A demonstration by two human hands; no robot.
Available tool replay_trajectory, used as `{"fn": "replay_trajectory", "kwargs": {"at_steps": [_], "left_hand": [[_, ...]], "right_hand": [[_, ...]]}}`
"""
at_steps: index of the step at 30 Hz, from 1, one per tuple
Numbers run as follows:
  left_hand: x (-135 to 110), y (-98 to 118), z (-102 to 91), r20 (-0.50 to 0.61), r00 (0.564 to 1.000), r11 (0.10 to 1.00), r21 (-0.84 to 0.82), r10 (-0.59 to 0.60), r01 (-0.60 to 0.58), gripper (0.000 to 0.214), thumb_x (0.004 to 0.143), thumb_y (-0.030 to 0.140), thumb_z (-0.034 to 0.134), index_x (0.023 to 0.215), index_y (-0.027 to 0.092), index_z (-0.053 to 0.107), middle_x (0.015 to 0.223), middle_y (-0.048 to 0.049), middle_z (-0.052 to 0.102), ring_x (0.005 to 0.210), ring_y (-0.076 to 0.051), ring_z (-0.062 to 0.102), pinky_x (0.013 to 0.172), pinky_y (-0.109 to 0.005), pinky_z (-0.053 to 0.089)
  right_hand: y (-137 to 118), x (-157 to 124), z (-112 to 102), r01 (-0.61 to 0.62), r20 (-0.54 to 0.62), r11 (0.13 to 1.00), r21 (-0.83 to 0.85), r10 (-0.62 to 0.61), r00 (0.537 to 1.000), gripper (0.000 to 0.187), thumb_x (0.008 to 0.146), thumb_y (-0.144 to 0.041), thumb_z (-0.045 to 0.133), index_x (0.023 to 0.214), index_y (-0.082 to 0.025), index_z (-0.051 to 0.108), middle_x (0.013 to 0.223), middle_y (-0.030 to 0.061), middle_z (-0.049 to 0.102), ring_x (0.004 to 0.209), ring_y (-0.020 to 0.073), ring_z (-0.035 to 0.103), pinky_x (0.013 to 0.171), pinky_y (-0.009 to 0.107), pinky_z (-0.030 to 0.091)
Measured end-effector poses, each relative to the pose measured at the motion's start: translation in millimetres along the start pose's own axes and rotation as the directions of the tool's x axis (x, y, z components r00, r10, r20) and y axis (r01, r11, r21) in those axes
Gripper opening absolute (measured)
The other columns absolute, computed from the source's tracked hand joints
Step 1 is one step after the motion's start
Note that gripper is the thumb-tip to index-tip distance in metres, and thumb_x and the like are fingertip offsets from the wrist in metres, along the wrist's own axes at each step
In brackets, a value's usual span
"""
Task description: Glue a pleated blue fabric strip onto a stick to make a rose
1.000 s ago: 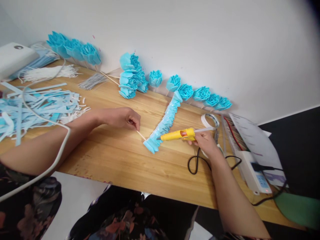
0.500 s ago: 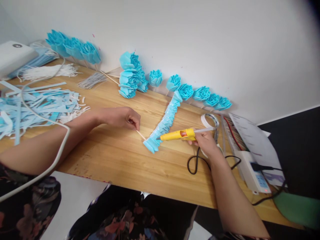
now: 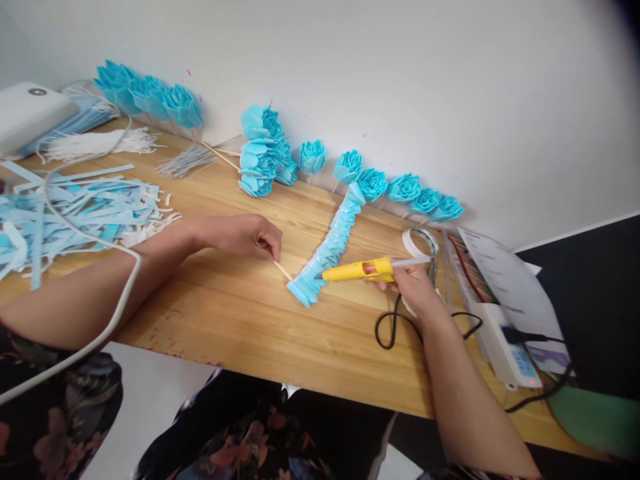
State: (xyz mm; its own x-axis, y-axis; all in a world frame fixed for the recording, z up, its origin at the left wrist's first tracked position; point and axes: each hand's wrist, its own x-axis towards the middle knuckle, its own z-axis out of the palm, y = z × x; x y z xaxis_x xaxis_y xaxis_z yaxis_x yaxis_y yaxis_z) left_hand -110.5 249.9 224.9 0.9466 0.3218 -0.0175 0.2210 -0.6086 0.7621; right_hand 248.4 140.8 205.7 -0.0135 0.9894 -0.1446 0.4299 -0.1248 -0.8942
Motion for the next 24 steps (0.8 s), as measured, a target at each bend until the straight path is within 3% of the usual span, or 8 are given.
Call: {"fn": "replay_trajectory", "kwargs": {"at_steps": [5,11,19,24], "left_hand": [[-0.3,1.0,-0.2,-0.001,1.000,1.000,-0.006,-0.003,0.003,0.017,0.089,0.023,0.059,0.089,0.015,0.074,0.083,-0.0046,0.069,0.075,-0.013,0.062,0.069,-0.019,0.045],[0.0,3.2,-0.3,-0.007,1.000,0.999,-0.032,-0.014,0.014,0.017,0.089,0.023,0.059,0.088,0.015,0.074,0.081,-0.0040,0.067,0.073,-0.013,0.061,0.067,-0.019,0.045],[-0.7,5.6,1.1,-0.020,0.999,0.999,-0.043,-0.029,0.028,0.017,0.090,0.019,0.058,0.088,0.015,0.075,0.084,-0.0045,0.069,0.076,-0.012,0.062,0.068,-0.018,0.045],[-0.8,12.6,0.1,-0.011,1.000,0.999,-0.021,-0.025,0.025,0.020,0.092,0.013,0.055,0.089,0.012,0.074,0.084,-0.0061,0.068,0.077,-0.012,0.061,0.069,-0.019,0.043]], "right_hand": [[5.9,0.8,-2.9,0.021,-0.050,0.998,0.058,-0.018,0.999,0.037,0.082,-0.048,0.052,0.058,-0.020,0.055,0.048,0.0018,0.054,0.046,0.0135,0.051,0.039,0.022,0.030],[-0.5,0.7,1.6,-0.043,-0.004,0.998,-0.045,0.043,0.999,0.040,0.081,-0.053,0.054,0.059,-0.019,0.056,0.051,0.0019,0.056,0.045,0.0125,0.049,0.040,0.023,0.034],[-12.7,-2.6,3.9,-0.071,0.013,0.997,0.005,0.071,0.997,0.041,0.074,-0.057,0.063,0.060,-0.019,0.056,0.053,0.0003,0.054,0.048,0.0131,0.049,0.042,0.023,0.040],[-11.7,-2.8,1.5,-0.028,0.042,1.000,-0.003,0.028,0.999,0.041,0.077,-0.055,0.063,0.061,-0.018,0.060,0.056,0.0005,0.055,0.051,0.0129,0.050,0.044,0.022,0.040]]}}
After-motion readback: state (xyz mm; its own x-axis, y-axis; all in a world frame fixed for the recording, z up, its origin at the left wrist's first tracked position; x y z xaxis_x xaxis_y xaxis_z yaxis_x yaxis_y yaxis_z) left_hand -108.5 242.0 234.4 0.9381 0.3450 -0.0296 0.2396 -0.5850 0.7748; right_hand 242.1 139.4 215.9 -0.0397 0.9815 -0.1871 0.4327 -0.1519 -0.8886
